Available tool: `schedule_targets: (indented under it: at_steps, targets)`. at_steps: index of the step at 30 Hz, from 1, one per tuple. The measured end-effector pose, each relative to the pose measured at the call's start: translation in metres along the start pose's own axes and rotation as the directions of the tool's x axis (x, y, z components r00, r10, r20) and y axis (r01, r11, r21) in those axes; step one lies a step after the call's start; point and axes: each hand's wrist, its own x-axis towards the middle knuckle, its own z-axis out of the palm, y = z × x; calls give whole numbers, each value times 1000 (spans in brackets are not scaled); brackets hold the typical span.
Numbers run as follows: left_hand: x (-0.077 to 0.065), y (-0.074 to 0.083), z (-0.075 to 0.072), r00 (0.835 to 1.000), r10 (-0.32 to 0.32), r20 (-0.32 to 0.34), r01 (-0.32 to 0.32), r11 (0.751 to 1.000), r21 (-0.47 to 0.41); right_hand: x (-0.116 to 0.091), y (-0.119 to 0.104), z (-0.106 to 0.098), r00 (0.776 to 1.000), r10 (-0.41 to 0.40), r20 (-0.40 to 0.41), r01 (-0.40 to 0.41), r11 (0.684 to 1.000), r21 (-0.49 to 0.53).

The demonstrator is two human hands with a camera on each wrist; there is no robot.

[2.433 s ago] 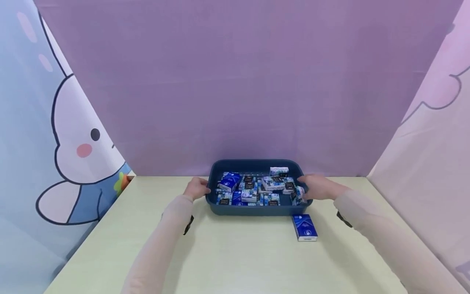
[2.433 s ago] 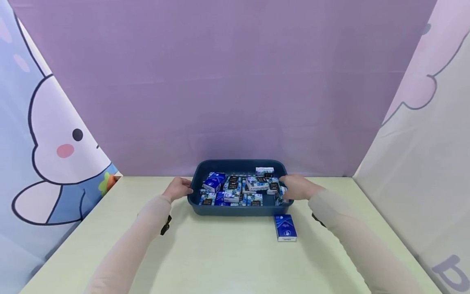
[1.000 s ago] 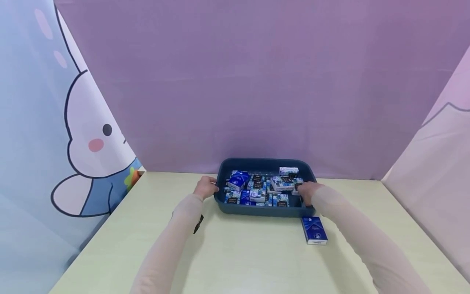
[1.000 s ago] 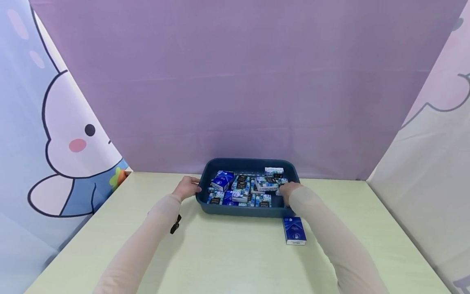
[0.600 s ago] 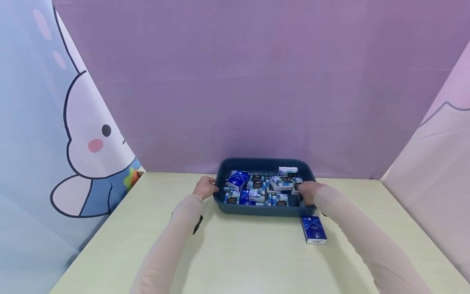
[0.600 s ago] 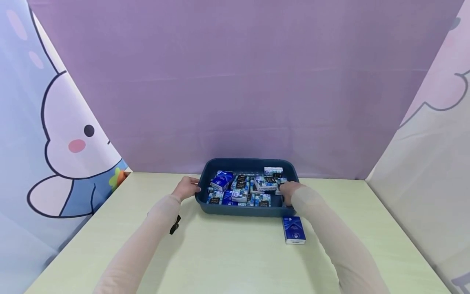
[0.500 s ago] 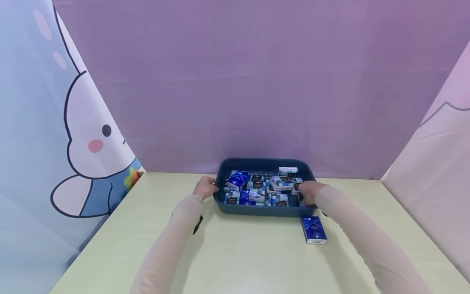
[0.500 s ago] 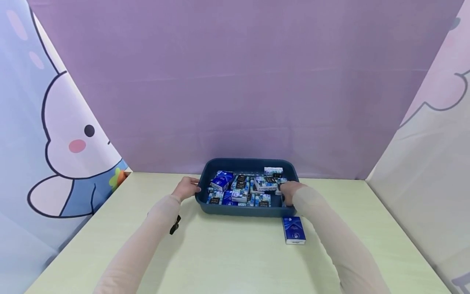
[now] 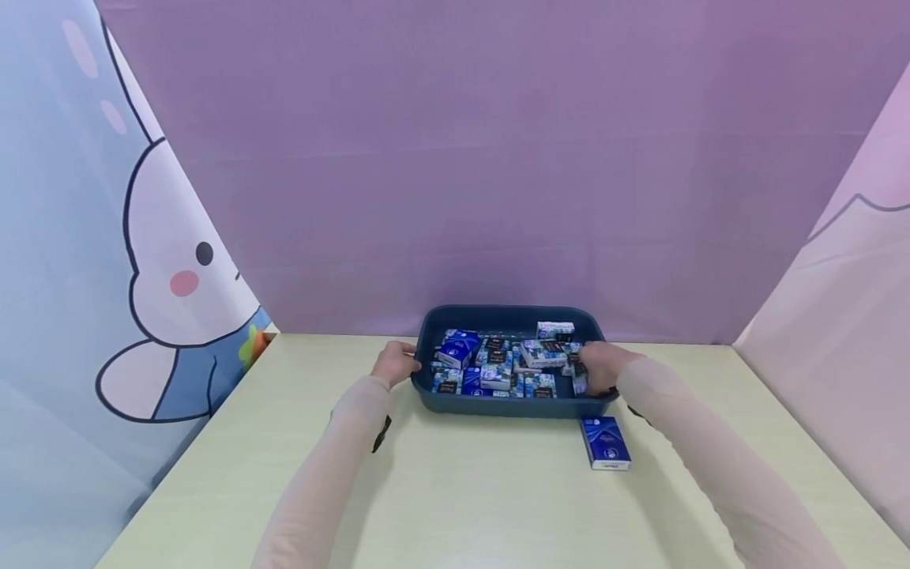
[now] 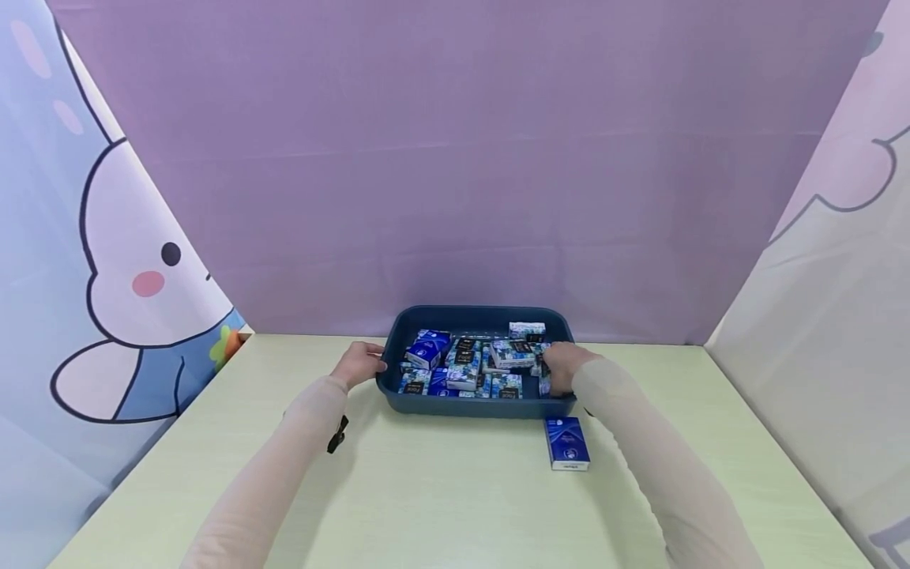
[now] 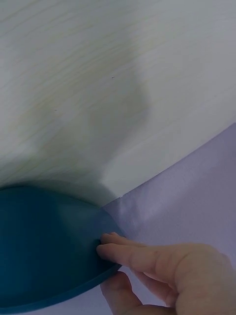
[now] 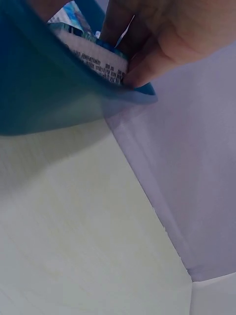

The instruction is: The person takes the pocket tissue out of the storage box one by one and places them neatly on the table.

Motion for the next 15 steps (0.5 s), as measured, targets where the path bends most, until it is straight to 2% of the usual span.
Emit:
schedule_targets:
  at_steps: [8, 15]
  targets:
    - [2, -2, 1, 1000, 1, 2, -1, 1000, -10, -15, -10, -21, 989, -101, -106, 98, 995, -32]
    - [2, -1, 0, 1000, -1, 4, 1, 1000, -25, -29, -15, -37, 984, -69, -164, 76, 996, 42]
